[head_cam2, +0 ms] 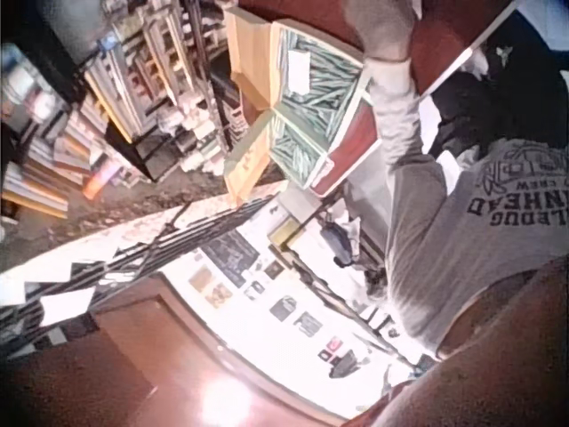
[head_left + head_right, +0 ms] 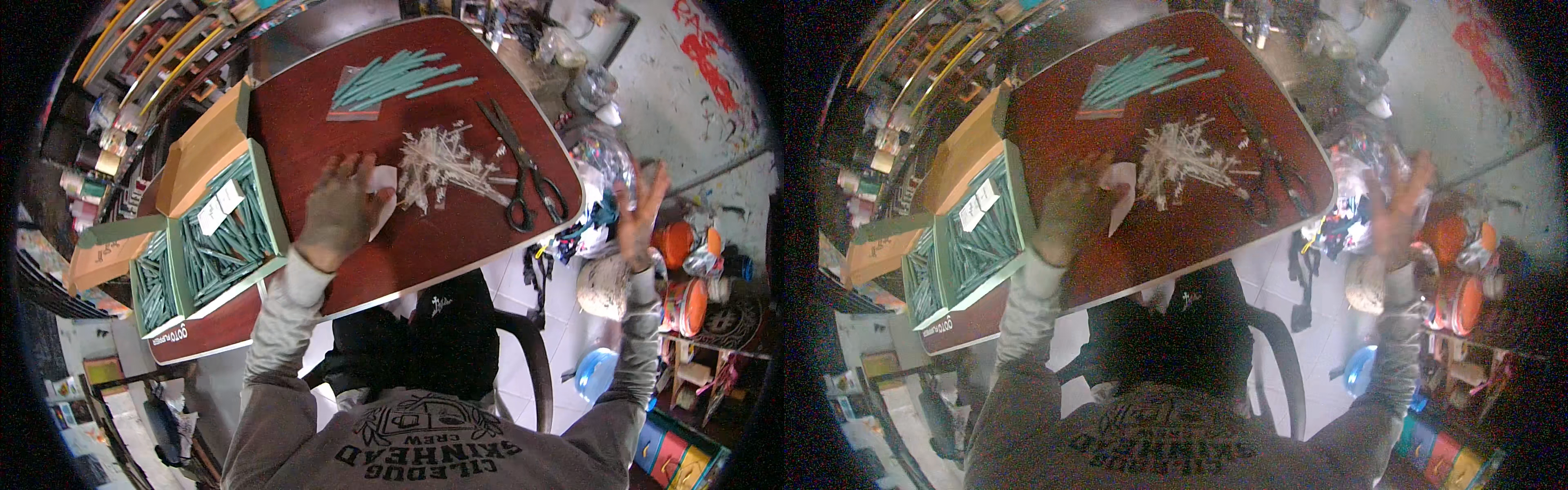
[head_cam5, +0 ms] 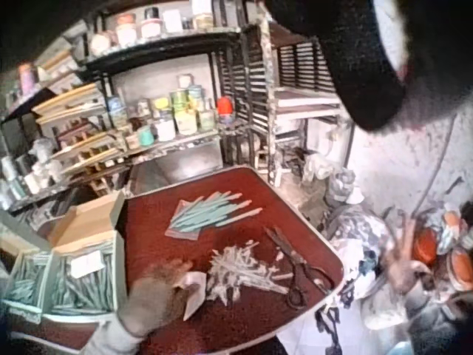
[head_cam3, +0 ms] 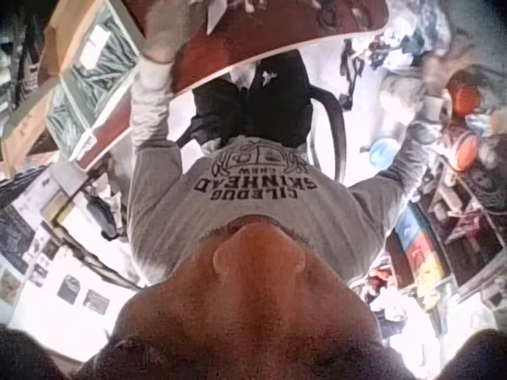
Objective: The person assembles green cylindrical components by inserting small white plastic parts and springs into them by hand.
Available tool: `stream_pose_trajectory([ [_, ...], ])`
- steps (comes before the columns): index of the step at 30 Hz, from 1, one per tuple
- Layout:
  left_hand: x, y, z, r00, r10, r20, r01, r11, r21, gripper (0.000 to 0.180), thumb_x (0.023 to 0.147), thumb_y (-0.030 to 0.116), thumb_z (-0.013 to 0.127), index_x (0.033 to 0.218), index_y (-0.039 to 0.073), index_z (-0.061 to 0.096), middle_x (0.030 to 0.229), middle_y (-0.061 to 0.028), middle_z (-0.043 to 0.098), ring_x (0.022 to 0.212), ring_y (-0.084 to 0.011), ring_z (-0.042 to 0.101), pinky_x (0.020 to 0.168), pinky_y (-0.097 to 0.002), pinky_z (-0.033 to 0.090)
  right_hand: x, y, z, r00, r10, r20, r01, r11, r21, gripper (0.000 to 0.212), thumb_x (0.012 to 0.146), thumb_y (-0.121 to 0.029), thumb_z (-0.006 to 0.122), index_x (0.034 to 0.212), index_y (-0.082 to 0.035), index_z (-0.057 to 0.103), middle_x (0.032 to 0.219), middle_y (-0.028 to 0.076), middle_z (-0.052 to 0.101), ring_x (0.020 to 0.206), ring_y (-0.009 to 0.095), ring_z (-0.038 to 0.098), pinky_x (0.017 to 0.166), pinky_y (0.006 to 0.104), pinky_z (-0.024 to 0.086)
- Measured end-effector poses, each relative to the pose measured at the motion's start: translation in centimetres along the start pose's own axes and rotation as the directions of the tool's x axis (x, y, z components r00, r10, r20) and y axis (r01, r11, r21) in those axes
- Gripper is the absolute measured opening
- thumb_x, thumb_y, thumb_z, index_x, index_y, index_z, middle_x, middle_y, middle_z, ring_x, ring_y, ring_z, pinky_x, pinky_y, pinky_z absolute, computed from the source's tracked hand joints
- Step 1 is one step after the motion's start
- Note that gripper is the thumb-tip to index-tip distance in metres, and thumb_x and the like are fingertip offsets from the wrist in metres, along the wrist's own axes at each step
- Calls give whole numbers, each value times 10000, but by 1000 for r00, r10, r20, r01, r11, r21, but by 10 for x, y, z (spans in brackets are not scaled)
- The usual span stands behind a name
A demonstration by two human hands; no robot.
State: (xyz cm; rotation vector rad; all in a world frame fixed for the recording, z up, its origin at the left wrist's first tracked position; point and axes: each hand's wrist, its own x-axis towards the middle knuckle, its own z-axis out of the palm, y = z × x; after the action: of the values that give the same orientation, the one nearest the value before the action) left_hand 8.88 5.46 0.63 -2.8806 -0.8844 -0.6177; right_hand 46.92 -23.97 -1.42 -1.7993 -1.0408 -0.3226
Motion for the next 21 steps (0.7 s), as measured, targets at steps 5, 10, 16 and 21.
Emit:
stream_pose_trajectory([
  [5,-10,-8,3,959,-164,-233,107,965,-239,212,944,161,558,1100,29,612,1020,-159,620,1026,-362,603,878,-461,481,5,-181,103,864,-334,376,389,918,-77,712,871,-355,694,1464,-85,407,1571,304,108,1459,490,54,1168,572,69],
  [10,-16,22,-34,894,-404,-194,-137,165,-977,468,1062,310,303,1262,-24,561,1346,-213,540,1289,-347,491,1123,-453,305,-32,-275,224,848,-266,457,-333,404,852,667,996,-315,495,1519,-6,220,1570,213,224,1482,346,122,1202,432,61],
  [16,14,21,-85,786,-542,-298,-170,274,-946,654,1047,453,265,1537,29,174,1599,-157,177,1474,-322,126,1187,-443,90,-41,-351,258,823,-168,543,-379,550,744,608,1046,-366,351,1534,-39,192,1536,135,314,1411,240,315,1160,356,233],
  [21,23,-23,-59,722,-550,-420,172,730,-661,629,986,475,470,1510,159,322,1598,-194,177,1438,-530,101,1135,-634,84,-34,-332,275,836,-43,546,-468,462,753,508,1054,-365,371,1446,-44,408,1467,135,440,1364,214,395,1119,336,315],
])
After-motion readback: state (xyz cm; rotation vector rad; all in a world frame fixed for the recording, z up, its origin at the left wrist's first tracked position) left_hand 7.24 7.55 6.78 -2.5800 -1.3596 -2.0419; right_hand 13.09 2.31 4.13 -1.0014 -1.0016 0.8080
